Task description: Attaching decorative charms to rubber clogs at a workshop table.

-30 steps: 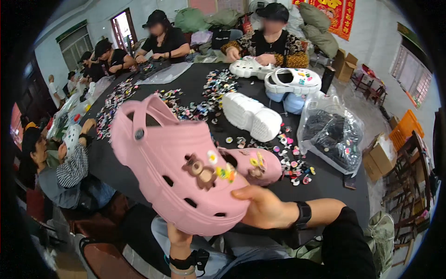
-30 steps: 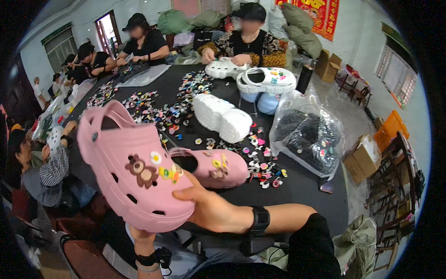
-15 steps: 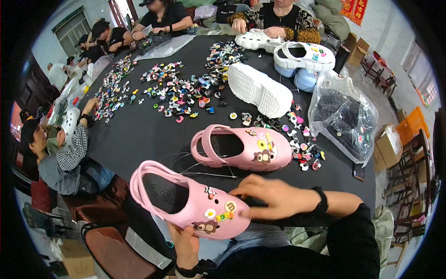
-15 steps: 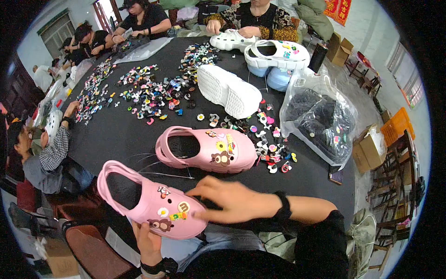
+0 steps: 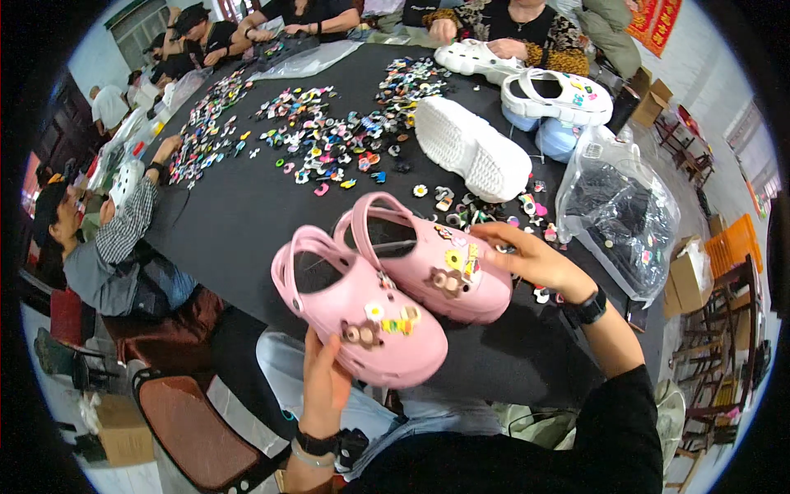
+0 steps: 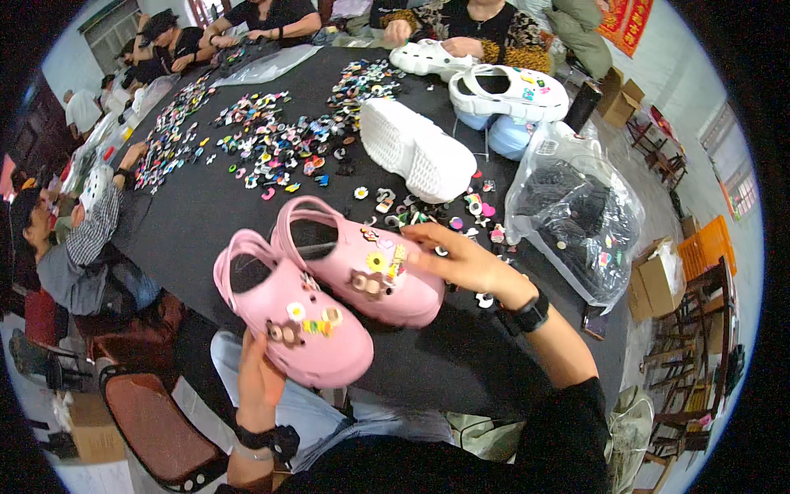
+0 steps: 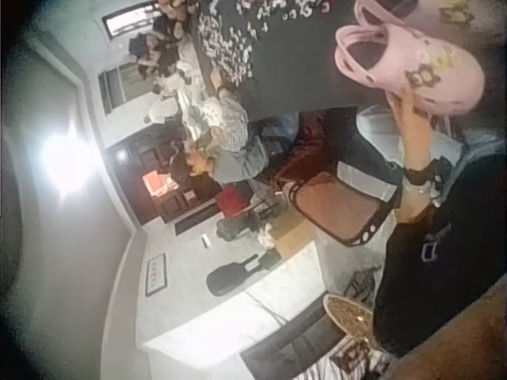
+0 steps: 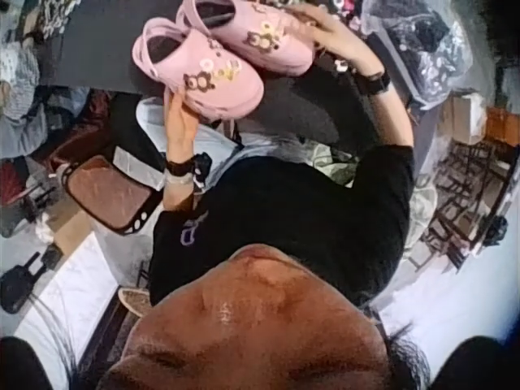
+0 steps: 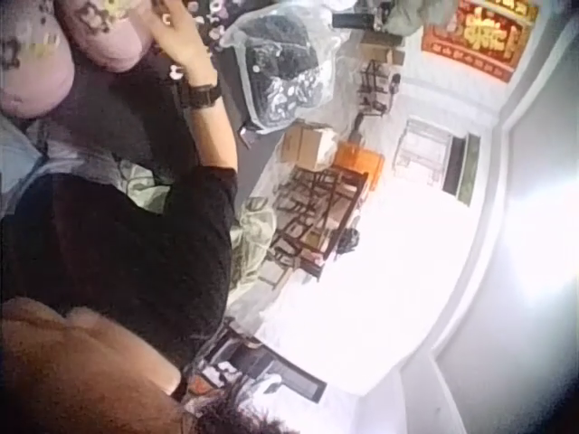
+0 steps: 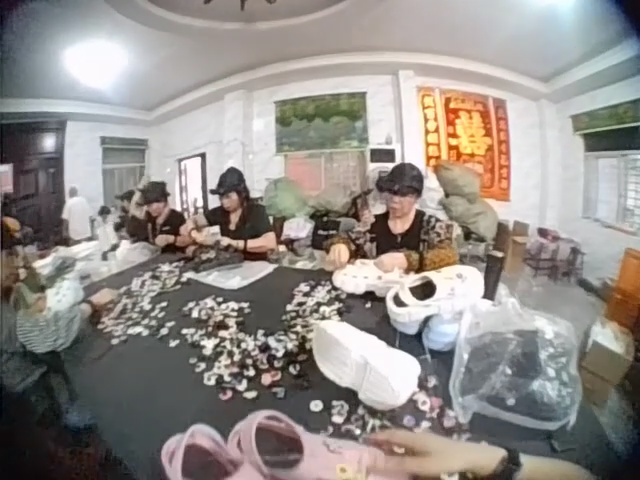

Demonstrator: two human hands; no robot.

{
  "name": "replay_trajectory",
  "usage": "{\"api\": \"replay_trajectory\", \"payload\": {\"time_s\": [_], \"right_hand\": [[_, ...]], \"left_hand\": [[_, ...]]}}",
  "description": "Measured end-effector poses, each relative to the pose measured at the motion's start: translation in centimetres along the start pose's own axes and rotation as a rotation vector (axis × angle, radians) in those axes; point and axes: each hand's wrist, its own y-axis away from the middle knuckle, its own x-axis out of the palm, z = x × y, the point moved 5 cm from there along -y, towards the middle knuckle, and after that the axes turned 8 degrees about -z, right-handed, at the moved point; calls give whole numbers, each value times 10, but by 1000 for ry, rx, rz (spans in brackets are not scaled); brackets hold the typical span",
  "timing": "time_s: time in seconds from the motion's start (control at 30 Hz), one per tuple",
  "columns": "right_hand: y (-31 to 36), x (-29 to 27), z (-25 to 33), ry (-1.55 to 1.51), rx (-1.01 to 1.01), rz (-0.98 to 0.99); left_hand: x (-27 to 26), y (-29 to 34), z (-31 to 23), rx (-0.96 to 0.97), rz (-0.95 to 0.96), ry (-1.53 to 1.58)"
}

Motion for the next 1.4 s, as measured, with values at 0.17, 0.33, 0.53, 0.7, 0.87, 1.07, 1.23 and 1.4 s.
{"api": "replay_trajectory", "payload": {"time_s": [0.17,0.33,0.53,0.7,0.87,1.07,1.23,1.4], "right_hand": [[22,32,44,54,-61,30],[19,56,60,67,-67,45],[9,74,59,379,-360,40],[8,73,45,321,-361,26],[12,78,26,163,-263,0],[12,87,4,-55,-233,-54],[13,90,-8,-122,-141,-84],[13,92,-13,-175,-121,-167]], "left_hand": [[-4,-46,-39,-82,64,70],[-25,-78,-67,-75,89,-19],[-24,-89,-95,754,-30,-1249],[-28,-70,-77,411,30,-665],[-5,-24,-80,692,77,-954],[22,-1,-69,870,8,-1312],[26,-2,-66,925,-9,-1318],[25,0,-73,907,35,-1359]]}}
